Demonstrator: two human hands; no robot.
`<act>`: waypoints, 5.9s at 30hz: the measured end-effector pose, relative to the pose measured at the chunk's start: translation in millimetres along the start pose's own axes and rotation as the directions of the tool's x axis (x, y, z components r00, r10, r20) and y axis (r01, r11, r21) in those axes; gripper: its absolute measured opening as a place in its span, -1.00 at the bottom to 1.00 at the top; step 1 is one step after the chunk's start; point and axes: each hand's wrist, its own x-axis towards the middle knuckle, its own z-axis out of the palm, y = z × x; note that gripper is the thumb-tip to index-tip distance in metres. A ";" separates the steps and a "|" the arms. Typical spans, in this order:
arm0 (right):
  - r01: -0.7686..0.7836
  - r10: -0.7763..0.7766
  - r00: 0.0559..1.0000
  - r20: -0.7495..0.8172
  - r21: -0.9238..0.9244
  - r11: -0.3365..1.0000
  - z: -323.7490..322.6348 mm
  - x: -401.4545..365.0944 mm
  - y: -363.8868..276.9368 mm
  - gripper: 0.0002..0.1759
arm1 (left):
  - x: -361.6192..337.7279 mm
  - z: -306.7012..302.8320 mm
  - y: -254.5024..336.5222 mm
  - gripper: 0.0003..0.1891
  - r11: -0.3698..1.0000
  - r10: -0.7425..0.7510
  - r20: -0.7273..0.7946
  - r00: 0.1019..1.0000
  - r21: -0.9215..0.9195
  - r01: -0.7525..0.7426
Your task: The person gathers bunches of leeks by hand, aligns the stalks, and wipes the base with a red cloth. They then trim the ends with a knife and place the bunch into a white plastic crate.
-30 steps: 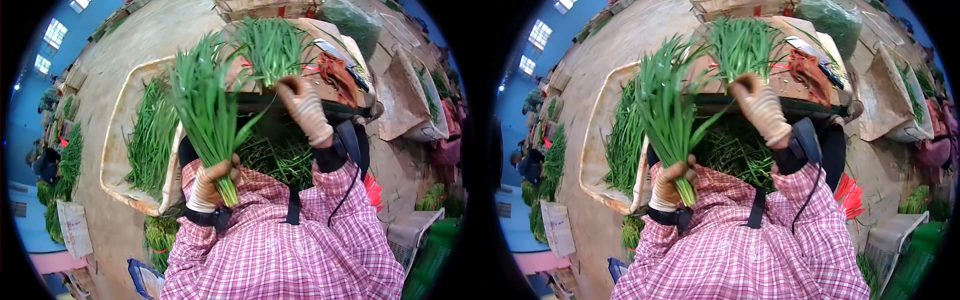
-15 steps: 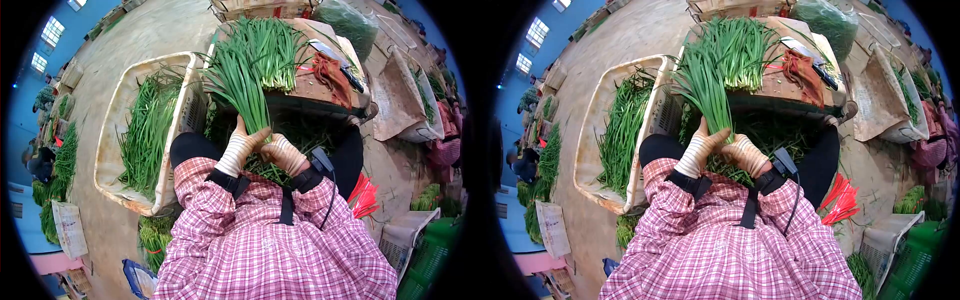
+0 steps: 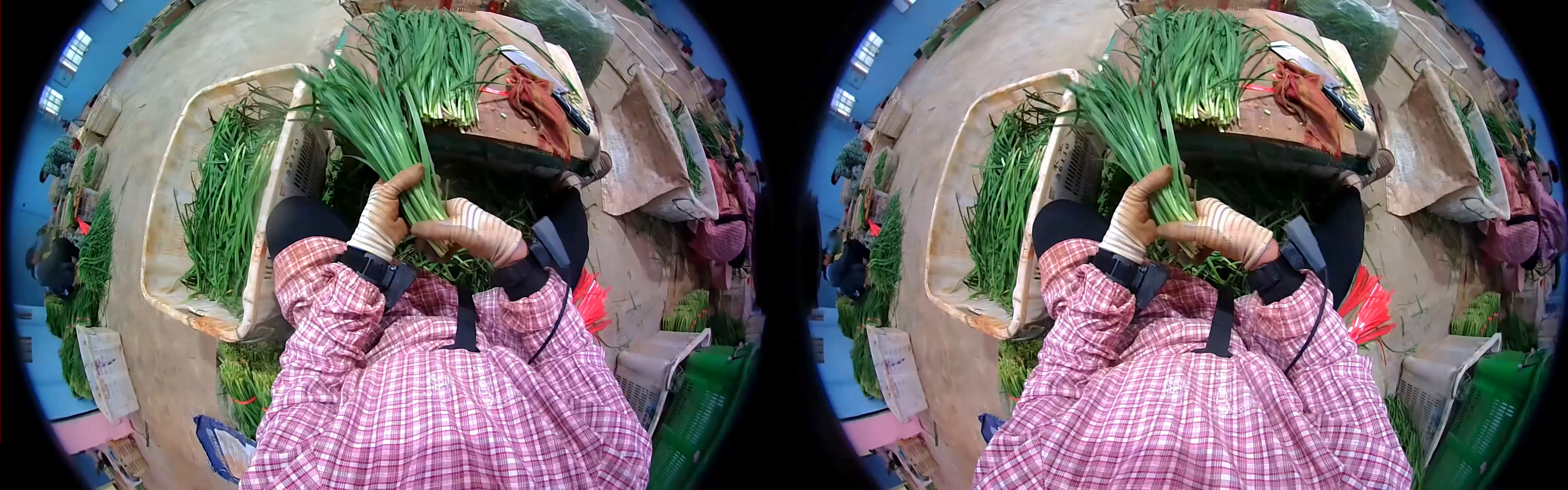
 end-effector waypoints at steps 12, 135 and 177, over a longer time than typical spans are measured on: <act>0.341 -0.249 0.777 -0.579 0.054 0.938 -20.8 -5.6 19.9 -0.70 | 1.9 2.2 0.9 -0.73 0.986 -0.014 0.019 1.000 -0.169 0.017; -0.006 -0.265 0.590 -0.763 -0.333 0.943 -187.4 60.1 -59.9 -0.73 | 152.4 5.2 172.5 -0.66 -0.560 0.521 0.078 0.850 0.782 0.272; -0.040 -0.405 0.198 -0.893 -0.420 0.907 -248.6 63.3 -43.4 -0.46 | 161.9 26.3 150.7 -0.87 0.406 0.176 0.090 0.980 0.901 -0.155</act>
